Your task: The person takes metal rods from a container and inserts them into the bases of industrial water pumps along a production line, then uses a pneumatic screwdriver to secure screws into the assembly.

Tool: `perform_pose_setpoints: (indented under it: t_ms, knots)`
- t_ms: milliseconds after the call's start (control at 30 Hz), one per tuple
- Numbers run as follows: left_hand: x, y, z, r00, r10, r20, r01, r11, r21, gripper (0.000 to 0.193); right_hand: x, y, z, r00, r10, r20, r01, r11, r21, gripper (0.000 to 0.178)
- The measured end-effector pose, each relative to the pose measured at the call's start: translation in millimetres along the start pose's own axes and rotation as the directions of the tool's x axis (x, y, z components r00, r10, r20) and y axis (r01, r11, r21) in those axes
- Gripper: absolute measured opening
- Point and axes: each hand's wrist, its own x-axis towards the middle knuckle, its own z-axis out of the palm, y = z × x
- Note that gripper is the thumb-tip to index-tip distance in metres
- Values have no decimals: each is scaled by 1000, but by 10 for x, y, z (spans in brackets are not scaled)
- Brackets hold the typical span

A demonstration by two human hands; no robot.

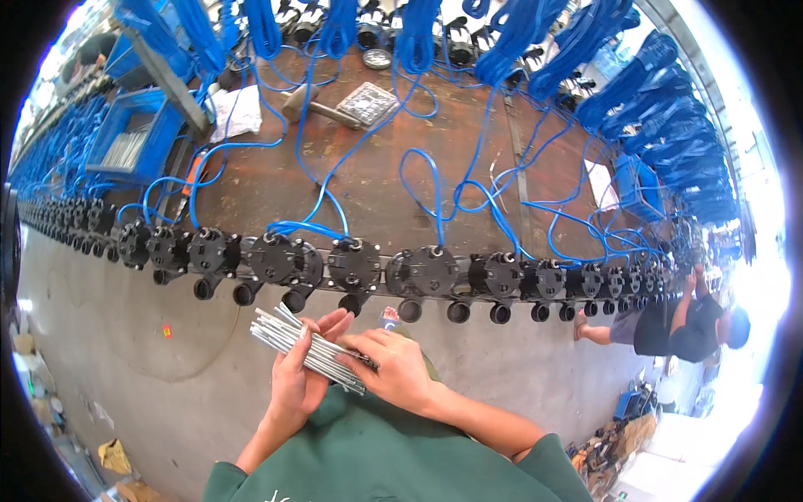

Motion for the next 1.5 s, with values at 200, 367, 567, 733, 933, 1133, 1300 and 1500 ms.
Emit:
perform_pose_setpoints:
  t_ms: [200,367,567,733,933,1133,1300,1500]
  knots:
    - [20,-185,-25,983,-165,-83,170,984,56,17,-302,155,-177,970,14,-244,-28,998,-54,13]
    - [117,-377,-49,976,-204,-76,209,975,69,18,-530,150,-458,926,248,-286,-259,966,-2,5]
    - [226,-498,-19,928,-323,-186,340,938,71,19,-556,142,-952,866,395,-307,-433,899,-67,6]
    - [282,-461,-197,884,-379,-272,381,923,-47,21,-400,281,-1170,869,372,-327,-459,853,-248,6]
    - [230,-372,-284,889,-383,-249,362,924,-127,19,-136,374,-1111,929,282,-239,-358,846,-395,10]
    - [220,-329,-377,894,-375,-246,345,925,-157,19,71,310,-1052,985,149,-82,-168,771,-615,14]
    - [224,-338,-395,899,-374,-226,352,926,-134,16,318,286,-840,991,76,108,23,705,-709,17]
    - [214,-314,-309,898,-395,-195,372,917,-142,15,190,638,-906,972,127,196,2,835,-550,14]
